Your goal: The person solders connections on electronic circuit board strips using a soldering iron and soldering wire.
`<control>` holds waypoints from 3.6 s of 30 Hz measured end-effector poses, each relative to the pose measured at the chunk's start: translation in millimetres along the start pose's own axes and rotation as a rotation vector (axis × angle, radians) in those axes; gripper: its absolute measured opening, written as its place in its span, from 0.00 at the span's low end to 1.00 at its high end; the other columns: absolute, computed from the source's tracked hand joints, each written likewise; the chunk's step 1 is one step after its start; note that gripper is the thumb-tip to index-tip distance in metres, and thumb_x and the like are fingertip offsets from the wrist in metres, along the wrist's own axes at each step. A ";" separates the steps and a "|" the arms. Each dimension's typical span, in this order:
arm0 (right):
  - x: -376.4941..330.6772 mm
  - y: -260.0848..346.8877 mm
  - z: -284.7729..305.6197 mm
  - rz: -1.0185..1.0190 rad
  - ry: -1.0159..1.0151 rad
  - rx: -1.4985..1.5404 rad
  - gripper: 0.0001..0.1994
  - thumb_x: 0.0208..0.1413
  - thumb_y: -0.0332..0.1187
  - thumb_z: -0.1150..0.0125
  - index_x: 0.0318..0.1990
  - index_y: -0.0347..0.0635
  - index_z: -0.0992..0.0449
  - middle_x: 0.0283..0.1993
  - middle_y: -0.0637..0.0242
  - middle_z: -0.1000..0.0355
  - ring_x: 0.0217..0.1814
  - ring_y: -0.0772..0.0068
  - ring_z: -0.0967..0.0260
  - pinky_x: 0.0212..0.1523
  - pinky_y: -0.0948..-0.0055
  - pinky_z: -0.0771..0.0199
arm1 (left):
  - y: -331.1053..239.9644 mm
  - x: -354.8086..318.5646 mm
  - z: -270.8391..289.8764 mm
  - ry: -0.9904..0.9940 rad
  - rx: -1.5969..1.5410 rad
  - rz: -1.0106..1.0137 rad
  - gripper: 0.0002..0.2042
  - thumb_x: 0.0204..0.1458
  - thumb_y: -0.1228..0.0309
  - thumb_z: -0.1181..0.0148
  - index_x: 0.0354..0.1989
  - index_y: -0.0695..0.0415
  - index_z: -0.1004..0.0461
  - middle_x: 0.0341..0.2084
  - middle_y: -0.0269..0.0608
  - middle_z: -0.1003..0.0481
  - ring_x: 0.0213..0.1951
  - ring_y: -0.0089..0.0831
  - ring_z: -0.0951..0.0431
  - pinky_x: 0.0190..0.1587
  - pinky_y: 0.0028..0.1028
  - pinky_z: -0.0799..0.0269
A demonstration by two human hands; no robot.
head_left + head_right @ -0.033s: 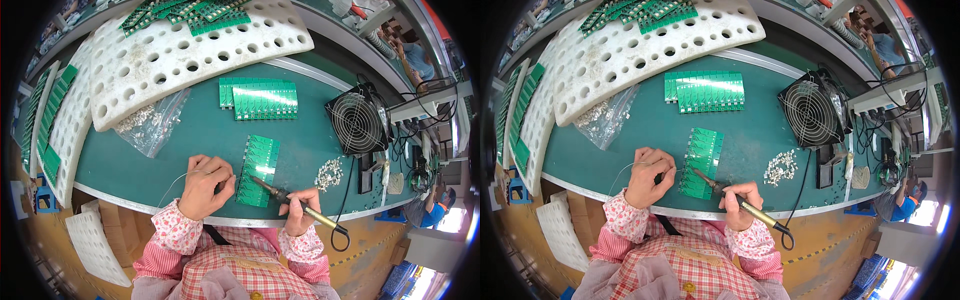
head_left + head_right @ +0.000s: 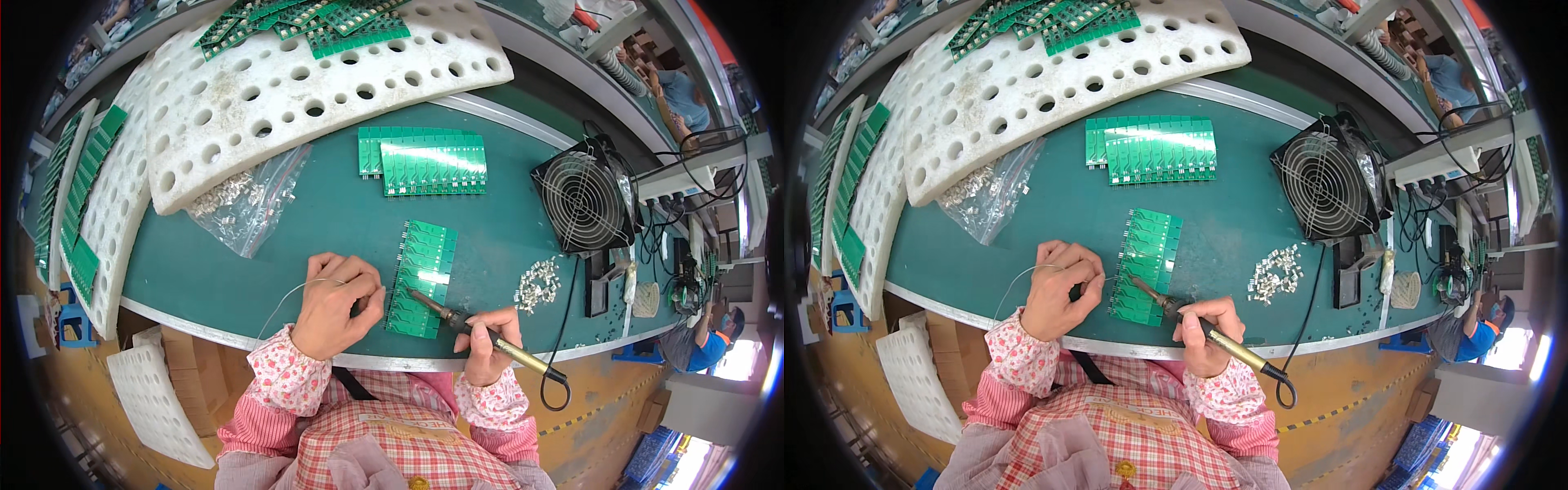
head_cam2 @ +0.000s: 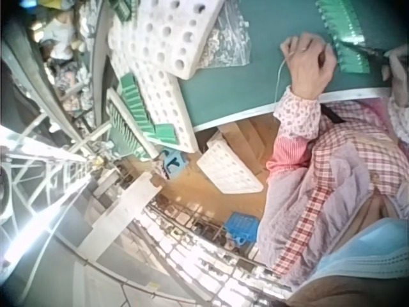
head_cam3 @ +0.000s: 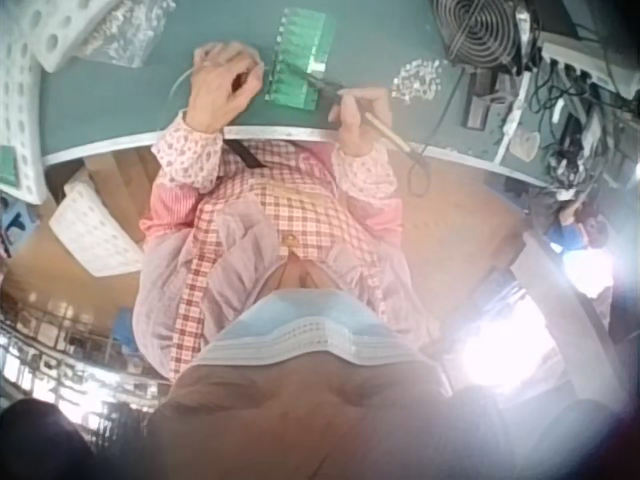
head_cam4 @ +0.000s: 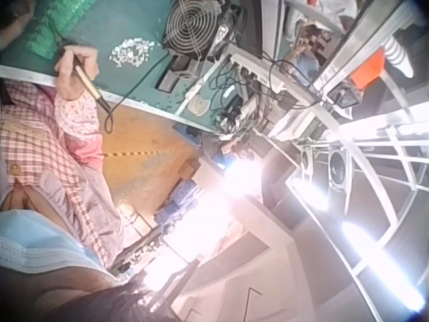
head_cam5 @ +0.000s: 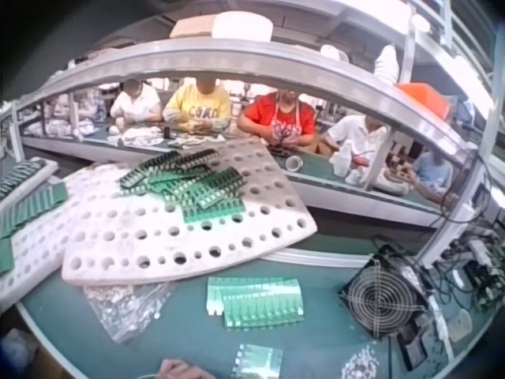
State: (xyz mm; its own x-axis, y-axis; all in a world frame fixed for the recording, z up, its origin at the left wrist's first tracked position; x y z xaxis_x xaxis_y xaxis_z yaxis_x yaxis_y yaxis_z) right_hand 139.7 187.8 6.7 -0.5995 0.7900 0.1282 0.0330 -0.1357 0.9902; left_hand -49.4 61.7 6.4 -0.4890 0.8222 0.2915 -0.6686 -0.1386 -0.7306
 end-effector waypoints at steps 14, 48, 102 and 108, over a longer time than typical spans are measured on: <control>5.9 -2.2 -6.8 -0.032 0.066 -0.079 0.10 0.60 0.34 0.47 0.36 0.34 0.36 0.28 0.61 0.32 0.17 0.78 0.36 0.17 0.80 0.33 | -0.5 3.9 -4.2 -0.019 0.043 0.008 0.06 0.45 0.77 0.38 0.21 0.57 0.30 0.27 0.31 0.27 0.29 0.31 0.30 0.45 0.33 0.41; 9.5 -2.4 -6.8 -0.011 0.061 -0.034 0.07 0.58 0.29 0.44 0.36 0.33 0.31 0.23 0.61 0.26 0.19 0.78 0.29 0.21 0.79 0.29 | -1.2 6.3 -8.5 -0.017 0.116 -0.023 0.05 0.46 0.74 0.36 0.25 0.56 0.27 0.29 0.31 0.28 0.32 0.32 0.31 0.43 0.33 0.43; 0.0 2.4 -3.4 0.007 0.089 -0.066 0.08 0.58 0.30 0.43 0.34 0.33 0.32 0.22 0.62 0.26 0.19 0.78 0.28 0.21 0.79 0.28 | -6.1 -3.7 -3.9 0.044 0.137 -0.052 0.03 0.45 0.73 0.39 0.27 0.56 0.26 0.33 0.32 0.29 0.39 0.33 0.30 0.50 0.37 0.41; -0.6 1.5 -3.1 0.030 0.125 -0.078 0.07 0.57 0.28 0.42 0.34 0.33 0.32 0.26 0.60 0.25 0.20 0.78 0.28 0.21 0.78 0.27 | -3.3 -4.5 -5.2 0.020 0.140 -0.054 0.03 0.44 0.74 0.38 0.26 0.57 0.26 0.33 0.32 0.28 0.37 0.34 0.31 0.47 0.36 0.41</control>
State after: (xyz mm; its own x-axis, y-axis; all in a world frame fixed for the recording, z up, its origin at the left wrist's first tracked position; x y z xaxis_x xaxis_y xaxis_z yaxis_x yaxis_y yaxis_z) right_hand 137.6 185.2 8.0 -0.6942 0.7049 0.1453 -0.0069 -0.2084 0.9780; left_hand -42.1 61.3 4.3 -0.4404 0.8408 0.3147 -0.7655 -0.1685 -0.6210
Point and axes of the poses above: each hand's wrist, its own x-axis towards the middle knuckle, its own z-axis out of the back of the hand, y = z × x, the point moved 2 cm from there along x, towards the middle knuckle
